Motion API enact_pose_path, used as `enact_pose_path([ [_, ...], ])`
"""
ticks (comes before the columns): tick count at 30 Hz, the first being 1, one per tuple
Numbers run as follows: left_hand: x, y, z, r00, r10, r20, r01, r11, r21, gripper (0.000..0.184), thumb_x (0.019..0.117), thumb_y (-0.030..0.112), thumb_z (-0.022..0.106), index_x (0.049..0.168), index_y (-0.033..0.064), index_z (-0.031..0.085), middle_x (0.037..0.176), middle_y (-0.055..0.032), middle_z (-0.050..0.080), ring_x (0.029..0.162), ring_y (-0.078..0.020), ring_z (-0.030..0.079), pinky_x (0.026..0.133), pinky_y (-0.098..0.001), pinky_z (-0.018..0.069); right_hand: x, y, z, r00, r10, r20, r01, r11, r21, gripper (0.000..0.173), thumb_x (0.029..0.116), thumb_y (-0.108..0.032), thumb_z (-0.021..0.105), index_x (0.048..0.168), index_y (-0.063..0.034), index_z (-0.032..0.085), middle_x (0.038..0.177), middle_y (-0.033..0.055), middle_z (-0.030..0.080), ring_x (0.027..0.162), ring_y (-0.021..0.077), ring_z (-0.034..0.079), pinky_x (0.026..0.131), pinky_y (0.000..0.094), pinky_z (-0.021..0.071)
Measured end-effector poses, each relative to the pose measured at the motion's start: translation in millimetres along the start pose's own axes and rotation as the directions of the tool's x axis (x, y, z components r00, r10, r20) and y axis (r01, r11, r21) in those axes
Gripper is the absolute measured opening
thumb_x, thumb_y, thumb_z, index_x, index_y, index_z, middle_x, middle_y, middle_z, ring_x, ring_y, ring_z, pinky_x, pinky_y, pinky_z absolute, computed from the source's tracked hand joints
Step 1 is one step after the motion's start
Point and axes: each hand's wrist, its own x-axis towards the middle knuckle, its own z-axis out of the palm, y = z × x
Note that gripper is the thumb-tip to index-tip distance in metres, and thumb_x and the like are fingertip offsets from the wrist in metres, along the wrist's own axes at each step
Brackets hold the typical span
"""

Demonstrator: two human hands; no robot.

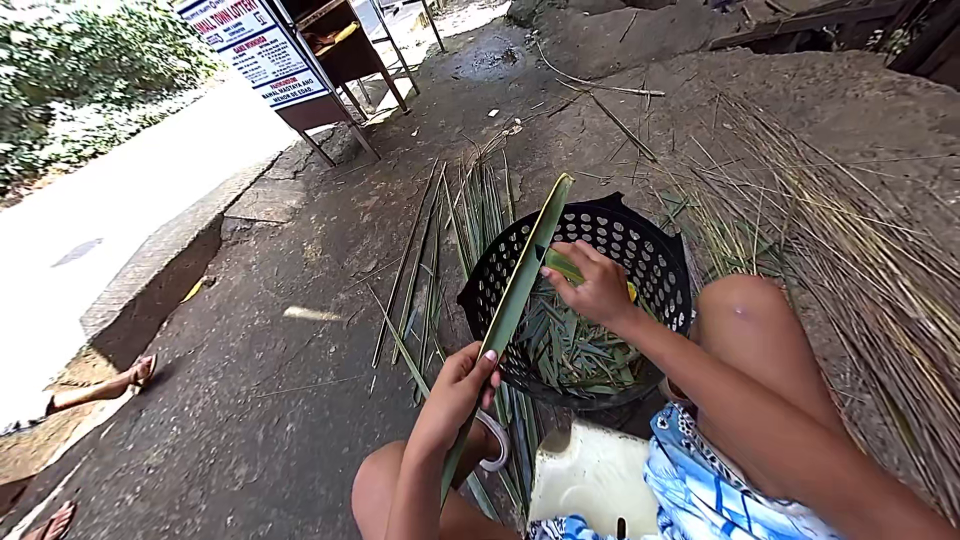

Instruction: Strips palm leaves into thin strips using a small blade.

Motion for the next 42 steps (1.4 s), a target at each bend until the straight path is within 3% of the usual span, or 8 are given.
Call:
enact_pose_path([
  [10, 1.4, -1.5, -10.0, 0.999, -0.035, 0.010, 0.035, 0.999, 0.035, 0.028, 0.1055, -0.003, 0.032, 0.091, 0.0083, 0.054, 0.062, 0.0137, 0.048, 0.048, 0.0092, 0.042, 0.048, -0.0071, 0.0378, 50.8, 30.9, -23.6, 0.945, 0.300, 0.126, -0.299, 0.954, -0.031, 0.039, 0.0980, -0.024, 0.069, 0.125, 0.0041, 0.068, 0.114, 0.0285, 0.068, 0.101, 0.0490, 0.066, 0.081, 0.0682, 0.0460],
  [15, -1.3, -18.0, -27.3, 0.989, -0.148, -0.020, 0.149, 0.983, 0.108, 0.028, 0.1063, -0.003, 0.032, 0.092, 0.0068, 0.054, 0.061, 0.0116, 0.047, 0.046, 0.0074, 0.039, 0.046, -0.0081, 0.0355, 56.3, 76.4, -50.5, 0.845, 0.534, -0.008, -0.534, 0.845, 0.016, 0.044, 0.1070, -0.030, 0.054, 0.117, 0.0116, 0.064, 0.099, 0.0339, 0.066, 0.093, 0.0494, 0.064, 0.083, 0.0669, 0.0454],
  [20, 3.1, -23.3, -26.6, 0.972, -0.234, 0.024, 0.228, 0.963, 0.142, 0.030, 0.1092, 0.002, 0.030, 0.087, 0.0096, 0.049, 0.057, 0.0119, 0.042, 0.043, 0.0068, 0.034, 0.043, -0.0085, 0.0313, 20.3, 55.3, -49.5, 0.840, 0.471, 0.269, -0.504, 0.861, 0.066, 0.045, 0.1023, -0.025, 0.063, 0.125, 0.0140, 0.057, 0.103, 0.0308, 0.065, 0.093, 0.0388, 0.063, 0.087, 0.0539, 0.0488],
  [26, 3.9, -25.5, -13.0, 0.971, -0.208, 0.115, 0.182, 0.963, 0.199, 0.031, 0.1086, 0.002, 0.031, 0.086, 0.0111, 0.049, 0.058, 0.0132, 0.041, 0.044, 0.0079, 0.033, 0.044, -0.0084, 0.0296, 15.4, 14.1, -39.4, 0.749, 0.505, 0.428, -0.641, 0.717, 0.276, 0.042, 0.1081, -0.014, 0.048, 0.140, 0.0135, 0.047, 0.115, 0.0243, 0.062, 0.090, 0.0183, 0.058, 0.085, 0.0318, 0.0472],
  [29, 0.3, -27.7, -14.4, 0.973, -0.201, 0.116, 0.176, 0.965, 0.195, 0.031, 0.1084, 0.002, 0.030, 0.085, 0.0117, 0.049, 0.057, 0.0138, 0.039, 0.044, 0.0080, 0.033, 0.044, -0.0085, 0.0294, 22.0, 11.7, -38.1, 0.761, 0.488, 0.428, -0.609, 0.765, 0.210, 0.034, 0.1077, -0.006, 0.044, 0.131, 0.0170, 0.050, 0.098, 0.0187, 0.064, 0.083, 0.0153, 0.057, 0.082, 0.0293, 0.0467],
  [34, -6.6, -30.4, -39.5, 0.966, -0.219, 0.139, 0.174, 0.944, 0.281, 0.029, 0.1078, 0.002, 0.031, 0.088, 0.0110, 0.049, 0.059, 0.0135, 0.039, 0.045, 0.0074, 0.032, 0.045, -0.0094, 0.0290, 23.9, 21.0, -45.0, 0.884, 0.312, 0.349, -0.296, 0.950, -0.100, 0.031, 0.0957, 0.005, 0.054, 0.124, 0.0145, 0.063, 0.110, 0.0351, 0.068, 0.107, 0.0525, 0.065, 0.093, 0.0643, 0.0459],
  [39, -27.8, -40.4, -85.2, 0.972, -0.217, 0.088, 0.163, 0.897, 0.411, 0.027, 0.1063, 0.000, 0.033, 0.088, 0.0073, 0.051, 0.061, 0.0134, 0.040, 0.048, 0.0081, 0.034, 0.048, -0.0095, 0.0304, 32.3, 50.9, -62.8, 0.916, 0.373, 0.150, -0.357, 0.926, -0.125, 0.026, 0.0950, 0.007, 0.058, 0.119, 0.0163, 0.061, 0.100, 0.0359, 0.067, 0.097, 0.0546, 0.065, 0.086, 0.0663, 0.0478],
  [42, -34.5, -31.1, -87.0, 0.971, -0.238, 0.025, 0.211, 0.898, 0.386, 0.029, 0.1072, 0.000, 0.031, 0.087, 0.0097, 0.049, 0.058, 0.0146, 0.038, 0.046, 0.0083, 0.032, 0.046, -0.0093, 0.0293, 29.3, 47.9, -69.7, 0.844, 0.402, 0.355, -0.335, 0.912, -0.236, 0.041, 0.1036, -0.012, 0.059, 0.138, 0.0086, 0.055, 0.119, 0.0341, 0.066, 0.110, 0.0523, 0.064, 0.096, 0.0643, 0.0457],
])
